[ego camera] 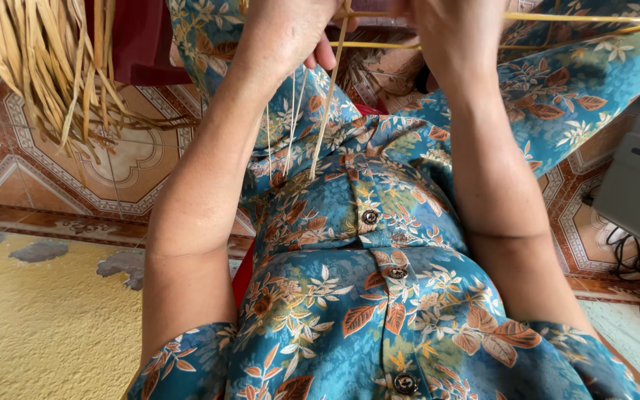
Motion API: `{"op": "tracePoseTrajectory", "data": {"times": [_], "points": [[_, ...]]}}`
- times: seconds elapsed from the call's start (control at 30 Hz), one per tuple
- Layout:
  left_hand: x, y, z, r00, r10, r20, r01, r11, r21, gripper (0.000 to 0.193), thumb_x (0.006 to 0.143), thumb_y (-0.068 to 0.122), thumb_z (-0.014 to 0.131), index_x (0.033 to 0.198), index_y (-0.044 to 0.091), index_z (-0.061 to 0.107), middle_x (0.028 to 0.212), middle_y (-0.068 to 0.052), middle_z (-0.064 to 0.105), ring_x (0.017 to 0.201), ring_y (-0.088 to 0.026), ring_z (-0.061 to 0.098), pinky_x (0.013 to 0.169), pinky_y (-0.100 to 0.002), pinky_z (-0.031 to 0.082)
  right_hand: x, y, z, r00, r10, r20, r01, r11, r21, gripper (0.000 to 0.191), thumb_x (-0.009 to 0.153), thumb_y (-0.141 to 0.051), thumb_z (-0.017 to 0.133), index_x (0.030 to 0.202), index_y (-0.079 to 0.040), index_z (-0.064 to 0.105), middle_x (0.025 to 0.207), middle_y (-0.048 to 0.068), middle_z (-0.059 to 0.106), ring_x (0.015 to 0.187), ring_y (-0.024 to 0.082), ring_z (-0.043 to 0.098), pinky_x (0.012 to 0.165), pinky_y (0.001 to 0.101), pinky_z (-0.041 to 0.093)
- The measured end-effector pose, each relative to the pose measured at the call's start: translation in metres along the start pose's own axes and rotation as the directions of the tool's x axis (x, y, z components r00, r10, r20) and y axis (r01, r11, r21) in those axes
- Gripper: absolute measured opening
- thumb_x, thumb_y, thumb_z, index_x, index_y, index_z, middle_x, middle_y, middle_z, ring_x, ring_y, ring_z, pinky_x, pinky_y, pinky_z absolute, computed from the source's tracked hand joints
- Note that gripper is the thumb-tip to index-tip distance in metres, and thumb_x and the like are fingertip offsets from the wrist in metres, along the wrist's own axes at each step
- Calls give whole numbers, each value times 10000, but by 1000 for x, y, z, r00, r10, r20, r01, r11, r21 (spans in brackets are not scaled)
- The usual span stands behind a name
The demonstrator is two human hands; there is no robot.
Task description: The person sits on the floor and weaves thin dried plant strips into a yellow metal frame. They repeatedly pull strips through the frame and adjust the tension to build the woven structure.
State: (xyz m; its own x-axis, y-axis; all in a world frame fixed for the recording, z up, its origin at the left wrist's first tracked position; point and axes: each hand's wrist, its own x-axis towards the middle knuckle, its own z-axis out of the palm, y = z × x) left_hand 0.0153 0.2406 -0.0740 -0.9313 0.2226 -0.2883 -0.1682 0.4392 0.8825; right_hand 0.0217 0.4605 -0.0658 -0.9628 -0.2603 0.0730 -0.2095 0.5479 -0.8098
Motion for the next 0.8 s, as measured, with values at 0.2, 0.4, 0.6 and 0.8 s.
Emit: {"op": "tracePoseTrajectory", "data": {"times": [0.2, 0.4, 0.6, 0.8], "points": [[2, 6, -4, 998, 37, 45, -31, 991, -128, 222, 1079, 141, 536, 1016, 9, 703, 862, -93, 805, 437, -93, 685, 325, -190, 491, -43, -17, 19, 976, 166, 144, -204, 929, 309, 118, 1089, -100, 644, 1168, -12, 654, 1000, 62, 708, 867, 151, 687, 699, 236, 570], [6, 8, -5, 995, -10, 100, 27, 984, -176, 148, 1038, 87, 528, 1109, 32, 646, 848, -91, 799, 423, -103, 673, 301, -197, 458, -10, 37, 72, 939, -285, -195, 318, 933, 167, 269, 1072, -44, 673, 1299, 54, 566, 1243, 194, 610, 1183, 282, 596, 971, 382, 512], [6, 17, -10, 984, 31, 174, 2, 982, -190, 165, 1063, 62, 494, 1087, 33, 655, 868, -103, 775, 449, -117, 669, 305, -208, 454, 0, 57, 89, 989, -28, -146, 63, 968, 244, 93, 1111, -125, 652, 1108, -45, 699, 870, 90, 706, 796, 165, 685, 703, 301, 537], [0, 31, -10, 987, -29, 160, 46, 993, -104, 216, 1111, 201, 496, 1039, 72, 654, 835, -93, 791, 436, -101, 679, 298, -189, 451, -46, 43, 32, 984, 171, 59, -181, 938, 295, 183, 1137, -150, 608, 1021, -33, 689, 837, 31, 728, 759, 88, 712, 674, 265, 572]]}}
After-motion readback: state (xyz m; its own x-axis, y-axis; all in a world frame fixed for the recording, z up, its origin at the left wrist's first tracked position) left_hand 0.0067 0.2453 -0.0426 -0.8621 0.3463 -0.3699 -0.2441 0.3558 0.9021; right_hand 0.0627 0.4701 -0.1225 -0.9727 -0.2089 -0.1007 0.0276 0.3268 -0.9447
